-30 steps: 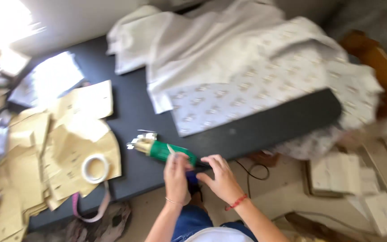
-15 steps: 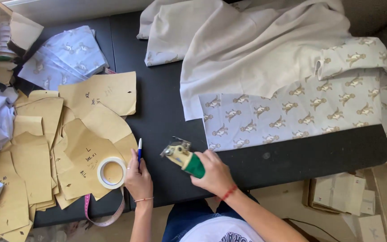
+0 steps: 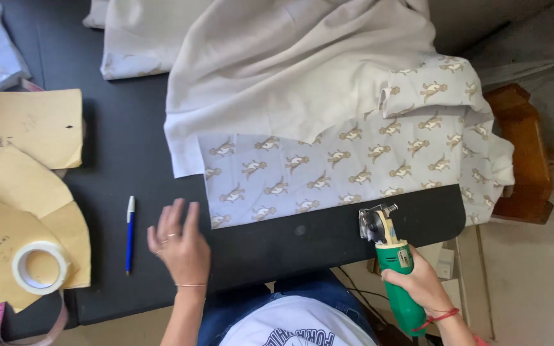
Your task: Tracing garment patterns onto fabric with a pen and cutting them out using an electric rotary cutter
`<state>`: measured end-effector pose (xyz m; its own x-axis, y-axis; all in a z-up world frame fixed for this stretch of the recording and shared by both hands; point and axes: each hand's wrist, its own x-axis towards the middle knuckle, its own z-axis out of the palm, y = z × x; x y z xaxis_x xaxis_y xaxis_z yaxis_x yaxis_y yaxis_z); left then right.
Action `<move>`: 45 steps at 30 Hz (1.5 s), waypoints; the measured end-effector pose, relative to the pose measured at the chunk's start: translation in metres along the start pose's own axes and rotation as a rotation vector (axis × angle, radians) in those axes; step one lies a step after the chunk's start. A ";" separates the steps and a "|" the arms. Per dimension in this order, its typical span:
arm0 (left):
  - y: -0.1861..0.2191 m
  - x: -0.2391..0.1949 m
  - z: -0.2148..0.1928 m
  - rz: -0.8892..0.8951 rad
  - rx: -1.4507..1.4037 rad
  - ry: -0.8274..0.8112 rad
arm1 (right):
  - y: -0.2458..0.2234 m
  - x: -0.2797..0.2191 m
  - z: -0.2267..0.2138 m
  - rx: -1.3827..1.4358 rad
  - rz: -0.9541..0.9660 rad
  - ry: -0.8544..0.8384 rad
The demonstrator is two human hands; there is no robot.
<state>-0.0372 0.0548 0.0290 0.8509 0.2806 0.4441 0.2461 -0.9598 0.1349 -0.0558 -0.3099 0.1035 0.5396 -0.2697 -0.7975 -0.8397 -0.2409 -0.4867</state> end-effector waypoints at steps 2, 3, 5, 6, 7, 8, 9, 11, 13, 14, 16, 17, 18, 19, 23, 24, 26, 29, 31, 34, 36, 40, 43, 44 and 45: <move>0.046 -0.004 0.003 0.341 -0.362 -0.160 | -0.002 0.002 -0.013 -0.474 0.024 0.184; 0.072 -0.007 0.008 0.338 -0.364 -0.166 | -0.008 0.004 -0.017 -0.479 0.030 0.182; 0.115 -0.014 0.014 0.644 -0.543 -0.398 | -0.018 0.007 -0.020 -0.568 0.081 0.140; 0.133 -0.019 0.020 0.635 -0.541 -0.406 | -0.024 0.008 -0.018 -0.576 0.086 0.133; 0.151 -0.022 0.026 0.695 -0.505 -0.412 | -0.029 0.008 -0.016 -0.546 0.109 0.125; 0.169 -0.024 0.033 0.753 -0.466 -0.412 | -0.037 0.010 -0.012 -0.516 0.126 0.116; 0.176 -0.028 0.038 0.743 -0.462 -0.415 | -0.040 0.012 -0.012 -0.525 0.124 0.110; 0.188 -0.034 0.048 0.755 -0.435 -0.394 | -0.045 0.013 -0.011 -0.567 0.104 0.137; 0.188 -0.035 0.044 0.734 -0.443 -0.401 | -0.038 0.021 -0.012 -0.553 0.073 0.145; 0.189 -0.032 0.044 0.722 -0.456 -0.400 | -0.038 0.026 -0.013 -0.531 0.040 0.163; 0.189 -0.029 0.043 0.721 -0.459 -0.403 | -0.045 0.025 -0.012 -0.524 0.058 0.151; 0.187 -0.030 0.042 0.723 -0.465 -0.412 | -0.048 0.025 -0.011 -0.515 0.084 0.140; 0.187 -0.030 0.042 0.712 -0.465 -0.416 | -0.046 0.028 -0.012 -0.526 0.085 0.136; 0.187 -0.031 0.041 0.709 -0.473 -0.408 | -0.045 0.031 -0.012 -0.527 0.065 0.151; 0.183 -0.030 0.043 0.697 -0.520 -0.419 | -0.052 0.036 -0.010 -0.480 0.018 0.171; 0.183 -0.031 0.043 0.685 -0.518 -0.418 | -0.052 0.039 -0.010 -0.490 0.014 0.167; 0.182 -0.032 0.045 0.667 -0.570 -0.415 | -0.053 0.045 -0.010 -0.463 -0.032 0.166; 0.181 -0.033 0.048 0.678 -0.551 -0.416 | -0.072 0.039 -0.002 -0.368 -0.009 0.135; 0.181 -0.034 0.049 0.667 -0.548 -0.404 | -0.082 0.038 0.002 -0.336 -0.015 0.135; 0.180 -0.035 0.050 0.657 -0.557 -0.393 | -0.096 0.040 0.007 -0.287 -0.024 0.135; 0.182 -0.038 0.055 0.647 -0.569 -0.395 | -0.102 0.043 0.012 -0.280 -0.029 0.134; 0.185 -0.045 0.060 0.535 -0.686 -0.305 | -0.107 0.054 0.016 -0.450 -0.182 0.151; 0.183 -0.047 0.064 0.543 -0.704 -0.296 | -0.118 0.062 0.009 -0.492 -0.207 0.111; 0.182 -0.048 0.067 0.556 -0.713 -0.289 | -0.122 0.064 0.005 -0.535 -0.215 0.075; 0.176 -0.048 0.067 0.552 -0.713 -0.285 | -0.123 0.069 -0.008 -0.540 -0.219 0.076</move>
<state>-0.0036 -0.1286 -0.0284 0.8670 -0.3148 0.3864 -0.4869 -0.7005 0.5218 0.0856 -0.3065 0.1114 0.7164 -0.2212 -0.6617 -0.5693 -0.7337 -0.3709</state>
